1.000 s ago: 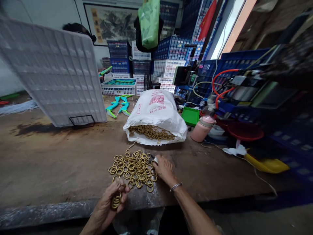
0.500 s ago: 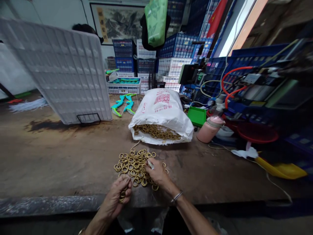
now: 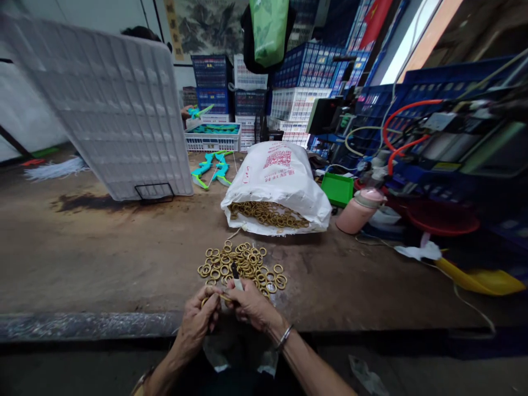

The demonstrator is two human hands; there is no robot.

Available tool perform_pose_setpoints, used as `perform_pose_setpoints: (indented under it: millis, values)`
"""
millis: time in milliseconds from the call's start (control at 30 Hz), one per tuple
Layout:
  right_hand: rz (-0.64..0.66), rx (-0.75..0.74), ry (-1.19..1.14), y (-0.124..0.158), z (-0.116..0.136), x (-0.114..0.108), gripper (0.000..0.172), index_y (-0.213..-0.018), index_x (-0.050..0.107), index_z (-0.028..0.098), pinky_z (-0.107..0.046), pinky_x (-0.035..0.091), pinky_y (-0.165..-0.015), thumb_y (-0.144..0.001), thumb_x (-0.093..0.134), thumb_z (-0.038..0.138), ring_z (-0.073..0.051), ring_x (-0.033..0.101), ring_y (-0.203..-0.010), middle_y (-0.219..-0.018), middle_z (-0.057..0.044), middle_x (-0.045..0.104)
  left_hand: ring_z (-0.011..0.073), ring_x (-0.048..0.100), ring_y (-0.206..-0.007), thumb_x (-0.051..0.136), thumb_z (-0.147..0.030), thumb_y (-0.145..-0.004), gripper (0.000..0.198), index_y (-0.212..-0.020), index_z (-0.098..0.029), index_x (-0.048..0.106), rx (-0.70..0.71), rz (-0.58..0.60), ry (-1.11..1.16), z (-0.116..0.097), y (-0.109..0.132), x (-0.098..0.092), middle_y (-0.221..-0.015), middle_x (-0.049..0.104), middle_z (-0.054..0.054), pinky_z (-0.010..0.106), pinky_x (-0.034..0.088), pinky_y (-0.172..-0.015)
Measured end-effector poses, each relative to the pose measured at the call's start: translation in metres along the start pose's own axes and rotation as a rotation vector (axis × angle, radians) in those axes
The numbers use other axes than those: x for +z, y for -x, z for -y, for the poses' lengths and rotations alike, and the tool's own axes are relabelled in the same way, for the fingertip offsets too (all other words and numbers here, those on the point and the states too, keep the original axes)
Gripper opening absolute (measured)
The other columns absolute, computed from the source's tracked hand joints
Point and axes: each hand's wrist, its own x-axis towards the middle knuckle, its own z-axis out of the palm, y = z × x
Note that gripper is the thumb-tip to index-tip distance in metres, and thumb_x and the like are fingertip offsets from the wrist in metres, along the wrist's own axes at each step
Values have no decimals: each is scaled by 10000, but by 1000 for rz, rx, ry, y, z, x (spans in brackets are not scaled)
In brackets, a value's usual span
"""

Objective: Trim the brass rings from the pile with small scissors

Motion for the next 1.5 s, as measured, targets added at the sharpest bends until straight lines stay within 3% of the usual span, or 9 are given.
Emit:
perform_pose_setpoints:
  millis: [200, 400, 533, 633, 733, 967, 1233, 1367, 1500]
  values:
    - [2, 1, -52, -1, -5, -3, 173, -749, 392, 212, -137, 140, -325, -653, 525, 266, -1, 199, -321, -504, 120, 407, 37, 339, -354, 602, -457, -658, 354, -843, -160, 552, 51, 53, 5, 3, 3, 5, -487, 469, -62, 155, 271, -352]
    - [-23, 20, -7, 0, -8, 0, 185, -783, 401, 216, -139, 150, -316, -674, 509, 318, -9, 201, -305, -478, 119, 416, 54, 374, -407, 578, -367, -708, 207, -707, -166, 530, 127, 74, -13, 2, 4, 6, -516, 517, -41, 175, 304, -426]
    - [-162, -86, 176, -2, -9, -2, 255, -747, 415, 198, -164, 150, -305, -738, 431, 453, -19, 202, -295, -482, 96, 434, 97, 467, -547, 549, -290, -738, 149, -655, -166, 556, 282, 23, -147, -3, 4, 4, -598, 551, -13, 197, 369, -546]
    - [-200, -217, 370, -2, -9, -4, 281, -654, 437, 180, -175, 239, -369, -756, 428, 442, -40, 305, -376, -493, 71, 424, 114, 487, -592, 530, -267, -749, 139, -662, -169, 575, 335, 35, -210, -5, 4, 4, -612, 553, -9, 213, 385, -602]
    - [-221, -298, 478, -1, -7, -2, 247, -615, 451, 171, -187, 310, -474, -754, 442, 376, -66, 381, -492, -534, 49, 440, 104, 478, -573, 537, -280, -742, 143, -659, -164, 552, 299, 42, -186, -4, 4, 5, -601, 530, -16, 207, 383, -581]
    - [-257, -258, 504, -1, -5, 3, 188, -603, 427, 177, -186, 288, -459, -723, 446, 321, -72, 354, -493, -524, 57, 420, 38, 349, -370, 520, -450, -730, 286, -716, -170, 464, -85, 182, 1, 5, 5, 0, -513, 445, -60, 148, 247, -358]
    - [-259, -279, 524, 1, -6, 1, 225, -666, 475, 177, -202, 320, -486, -770, 391, 359, -94, 423, -510, -550, 38, 478, 24, 340, -366, 533, -457, -727, 295, -757, -177, 447, -81, 206, 103, 7, 9, 0, -533, 445, -64, 133, 239, -349]
    - [-288, -398, 797, 4, -13, -3, 202, -635, 464, 185, -207, 303, -513, -780, 364, 286, -101, 420, -533, -568, 30, 482, 23, 350, -381, 539, -455, -722, 300, -740, -177, 429, -81, 182, 94, 3, 12, 0, -545, 447, -63, 133, 240, -356]
    - [-229, -468, 1091, 9, -21, -4, 119, -649, 444, 191, -204, 268, -530, -679, 364, 108, -98, 408, -546, -593, 30, 487, 22, 350, -385, 562, -465, -696, 324, -720, -176, 418, -60, 159, 103, 6, 11, 1, -534, 446, -67, 136, 242, -367]
